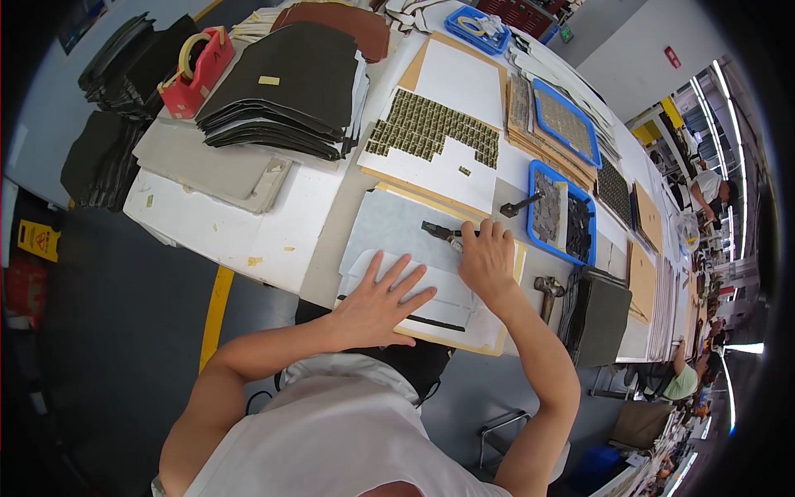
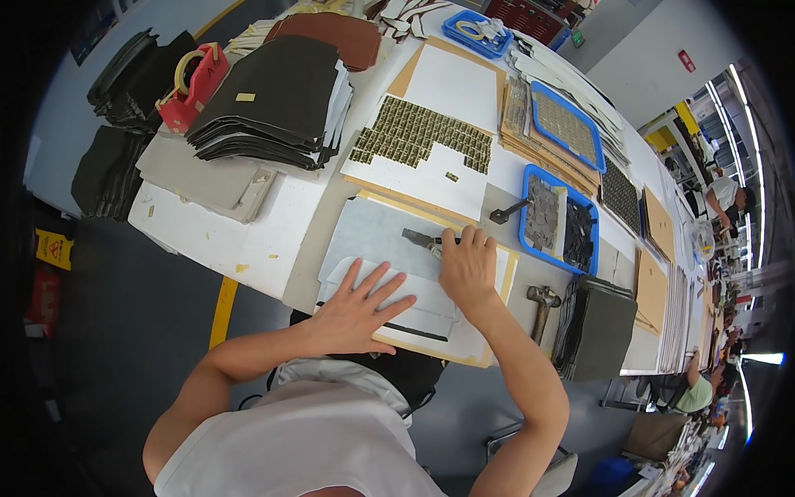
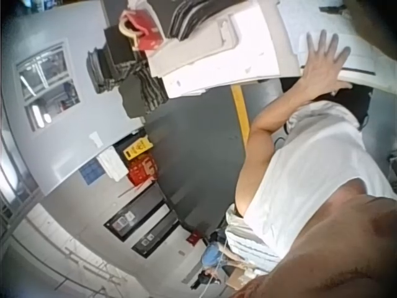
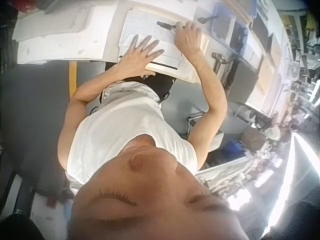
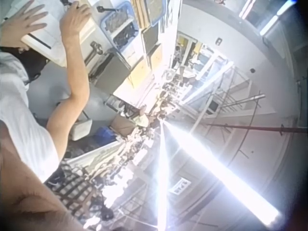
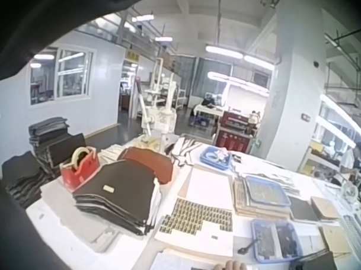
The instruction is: Assembling leather pieces by applying glue and hammering down components.
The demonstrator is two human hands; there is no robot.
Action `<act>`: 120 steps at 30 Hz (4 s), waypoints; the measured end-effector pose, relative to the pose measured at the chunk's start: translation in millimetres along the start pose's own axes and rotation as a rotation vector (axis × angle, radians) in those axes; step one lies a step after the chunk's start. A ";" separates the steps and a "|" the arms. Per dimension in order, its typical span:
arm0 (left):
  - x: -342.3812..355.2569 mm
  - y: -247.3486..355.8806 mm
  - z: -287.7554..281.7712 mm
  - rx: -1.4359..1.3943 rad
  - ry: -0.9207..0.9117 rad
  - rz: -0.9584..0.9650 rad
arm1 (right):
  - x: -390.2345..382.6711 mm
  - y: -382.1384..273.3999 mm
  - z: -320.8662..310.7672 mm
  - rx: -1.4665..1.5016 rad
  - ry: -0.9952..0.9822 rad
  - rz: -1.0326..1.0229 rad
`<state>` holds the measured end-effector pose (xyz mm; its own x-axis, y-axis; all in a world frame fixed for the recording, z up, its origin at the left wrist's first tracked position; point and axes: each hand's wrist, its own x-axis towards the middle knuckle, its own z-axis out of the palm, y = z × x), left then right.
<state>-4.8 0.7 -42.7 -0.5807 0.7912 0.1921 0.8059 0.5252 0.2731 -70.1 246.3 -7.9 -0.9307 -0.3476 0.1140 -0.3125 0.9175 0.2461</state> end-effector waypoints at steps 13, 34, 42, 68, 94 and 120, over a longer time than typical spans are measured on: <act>0.6 0.7 2.6 -0.003 0.009 0.003 | 3.3 3.1 5.7 -0.077 -0.019 -0.042; 0.7 -6.5 -32.3 -0.158 -0.016 0.049 | -174.5 40.2 7.5 0.253 0.044 0.818; -16.2 -6.7 -31.7 -0.087 -0.090 0.105 | -166.9 21.3 7.1 0.341 0.452 0.568; 88.5 -54.5 -115.7 -1.215 0.101 -0.522 | -88.9 -60.7 -106.0 2.013 0.266 0.208; 61.6 -70.3 -155.3 -1.040 0.212 -0.407 | -93.7 -35.6 -60.4 1.584 0.189 -0.093; 0.7 -179.2 -178.4 0.553 0.575 0.235 | 6.8 -160.0 21.5 0.850 0.215 -0.221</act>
<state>-170.2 -148.8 76.7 -0.2375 0.6948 0.6789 0.7670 0.5630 -0.3078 -30.5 101.2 -67.3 -0.8037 -0.4837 0.3466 -0.5945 0.6293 -0.5005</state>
